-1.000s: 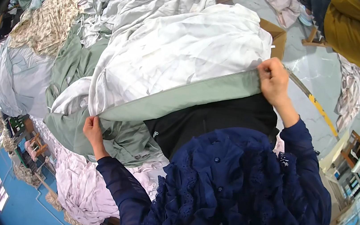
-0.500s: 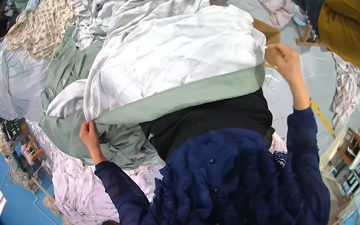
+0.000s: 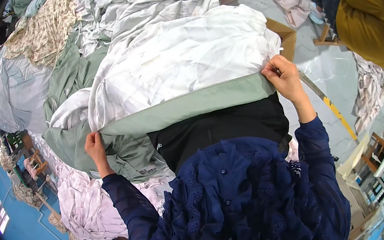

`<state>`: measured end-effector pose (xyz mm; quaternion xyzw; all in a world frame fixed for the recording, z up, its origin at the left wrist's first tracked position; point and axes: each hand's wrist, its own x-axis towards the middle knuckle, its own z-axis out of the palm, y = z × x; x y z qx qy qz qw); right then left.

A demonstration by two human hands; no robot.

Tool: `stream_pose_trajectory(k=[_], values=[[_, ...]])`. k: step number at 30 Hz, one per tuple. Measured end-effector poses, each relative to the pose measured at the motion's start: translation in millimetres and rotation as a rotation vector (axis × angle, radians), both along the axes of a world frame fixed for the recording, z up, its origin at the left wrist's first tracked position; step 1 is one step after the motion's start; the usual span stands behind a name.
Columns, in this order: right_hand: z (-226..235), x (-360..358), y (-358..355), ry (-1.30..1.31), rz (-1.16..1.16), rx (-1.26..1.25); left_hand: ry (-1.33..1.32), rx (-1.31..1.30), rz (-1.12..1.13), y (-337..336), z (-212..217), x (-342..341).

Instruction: Trimming threads and repairing pillow covers in a factory setting.

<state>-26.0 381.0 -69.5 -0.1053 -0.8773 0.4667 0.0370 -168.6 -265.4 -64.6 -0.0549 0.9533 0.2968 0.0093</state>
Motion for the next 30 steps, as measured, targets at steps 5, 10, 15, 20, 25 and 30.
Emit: stream_pose_trajectory(k=[5, 10, 15, 20, 25, 30], values=[[-5, 5, 13, 0.069, -0.130, 0.168, -0.016, -0.003, 0.021, -4, 0, 3], [-39, 14, 72, 0.183, -0.387, 0.605, -0.008, -0.034, 0.012, 7, 7, 1], [-8, 0, 37, 0.063, -0.172, -0.031, 0.022, -0.006, 0.013, 9, 9, 5], [9, -6, 5, -0.165, 0.105, -0.135, 0.049, -0.005, 0.027, 15, 13, 7], [2, 7, 12, -0.091, 0.170, 0.043, 0.116, -0.054, -0.003, 14, 21, 16], [6, 33, -3, 0.265, -0.106, 0.320, 0.348, -0.310, -0.058, 23, 15, 32]])
